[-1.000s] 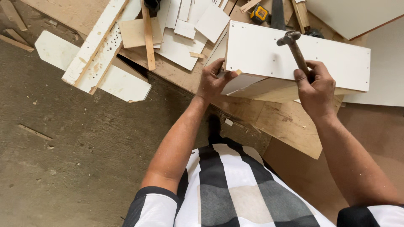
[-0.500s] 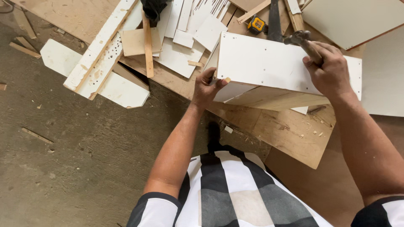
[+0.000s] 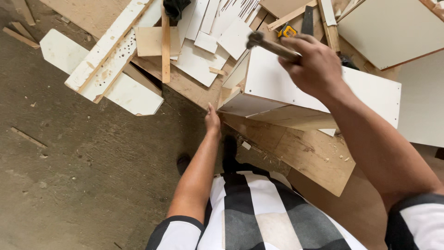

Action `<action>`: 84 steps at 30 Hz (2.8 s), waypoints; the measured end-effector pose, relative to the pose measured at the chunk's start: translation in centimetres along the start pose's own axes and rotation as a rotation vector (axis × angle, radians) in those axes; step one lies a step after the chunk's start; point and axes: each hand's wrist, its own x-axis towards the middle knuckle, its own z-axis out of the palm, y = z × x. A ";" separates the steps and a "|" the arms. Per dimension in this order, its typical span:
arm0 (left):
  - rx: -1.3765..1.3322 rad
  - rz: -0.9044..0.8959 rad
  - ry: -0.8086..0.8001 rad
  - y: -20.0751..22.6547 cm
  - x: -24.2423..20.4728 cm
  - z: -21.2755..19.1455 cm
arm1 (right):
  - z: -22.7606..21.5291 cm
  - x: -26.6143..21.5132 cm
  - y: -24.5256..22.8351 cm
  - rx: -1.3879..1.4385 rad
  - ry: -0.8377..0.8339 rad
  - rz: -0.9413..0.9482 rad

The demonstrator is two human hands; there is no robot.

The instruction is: The person assembles a small wooden shelf unit by hammering nails into pre-drilled holes in the white wooden boards, then picks up the assembled unit to show the interior compartments.

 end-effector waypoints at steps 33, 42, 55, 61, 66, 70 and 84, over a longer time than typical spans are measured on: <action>-0.333 0.214 -0.407 10.5 -11.1 8.4 | -10.8 -11.9 11.5 0.533 0.133 0.473; -0.185 0.757 -0.433 21.6 -16.8 6.3 | -7.6 -17.7 17.9 0.993 0.551 0.313; -0.044 1.020 -0.396 23.5 -19.6 5.2 | 5.2 -20.5 23.4 1.589 0.614 0.203; 0.141 1.132 -0.369 23.3 -19.9 5.8 | 4.8 -20.7 22.5 1.689 0.632 0.311; 0.146 1.164 -0.403 22.3 -19.1 6.5 | 5.2 -21.1 22.2 1.743 0.636 0.331; 0.186 1.209 -0.406 21.5 -18.5 6.5 | 5.7 -21.6 22.9 1.797 0.635 0.352; -0.014 0.808 -0.681 16.7 -7.7 5.9 | 5.1 -23.1 23.4 1.434 0.674 0.669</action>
